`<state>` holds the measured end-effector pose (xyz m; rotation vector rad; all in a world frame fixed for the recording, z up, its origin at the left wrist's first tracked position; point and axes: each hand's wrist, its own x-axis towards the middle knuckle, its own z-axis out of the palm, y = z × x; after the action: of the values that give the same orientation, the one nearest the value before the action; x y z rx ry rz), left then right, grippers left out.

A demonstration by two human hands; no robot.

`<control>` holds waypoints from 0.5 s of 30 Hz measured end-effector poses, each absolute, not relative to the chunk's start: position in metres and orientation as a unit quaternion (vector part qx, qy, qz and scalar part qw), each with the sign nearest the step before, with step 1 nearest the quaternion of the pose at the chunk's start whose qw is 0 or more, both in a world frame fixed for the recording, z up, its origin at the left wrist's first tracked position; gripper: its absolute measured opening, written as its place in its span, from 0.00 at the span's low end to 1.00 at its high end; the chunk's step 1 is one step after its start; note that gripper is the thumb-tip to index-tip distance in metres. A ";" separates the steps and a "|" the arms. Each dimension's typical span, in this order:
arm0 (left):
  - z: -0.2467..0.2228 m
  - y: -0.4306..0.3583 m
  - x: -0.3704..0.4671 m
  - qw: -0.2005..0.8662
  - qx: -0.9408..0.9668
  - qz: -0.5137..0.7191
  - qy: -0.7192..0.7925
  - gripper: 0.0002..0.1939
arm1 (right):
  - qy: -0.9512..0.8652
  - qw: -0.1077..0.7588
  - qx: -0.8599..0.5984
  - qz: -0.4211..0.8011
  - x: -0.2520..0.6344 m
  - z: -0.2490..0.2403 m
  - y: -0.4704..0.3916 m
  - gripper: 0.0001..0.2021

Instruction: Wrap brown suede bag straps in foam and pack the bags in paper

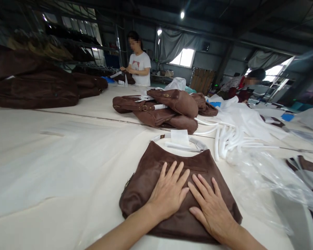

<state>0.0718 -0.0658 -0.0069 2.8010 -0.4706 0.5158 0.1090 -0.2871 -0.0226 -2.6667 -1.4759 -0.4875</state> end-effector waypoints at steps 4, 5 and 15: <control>-0.018 -0.063 0.075 0.119 0.963 0.165 -0.178 0.29 | -0.449 0.203 -0.870 -0.028 0.140 0.020 -0.274 0.20; -0.018 -0.062 0.075 0.120 0.963 0.164 -0.179 0.28 | -0.413 0.269 -0.870 -0.003 0.156 0.028 -0.266 0.19; -0.034 -0.057 0.077 0.034 0.953 0.235 -0.186 0.30 | -0.069 0.359 -0.927 0.082 0.335 0.002 -0.168 0.11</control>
<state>0.0765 -0.0571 -0.0340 2.9325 -0.5722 0.7218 0.3353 -0.1681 0.0016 -2.3902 -0.1782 0.2113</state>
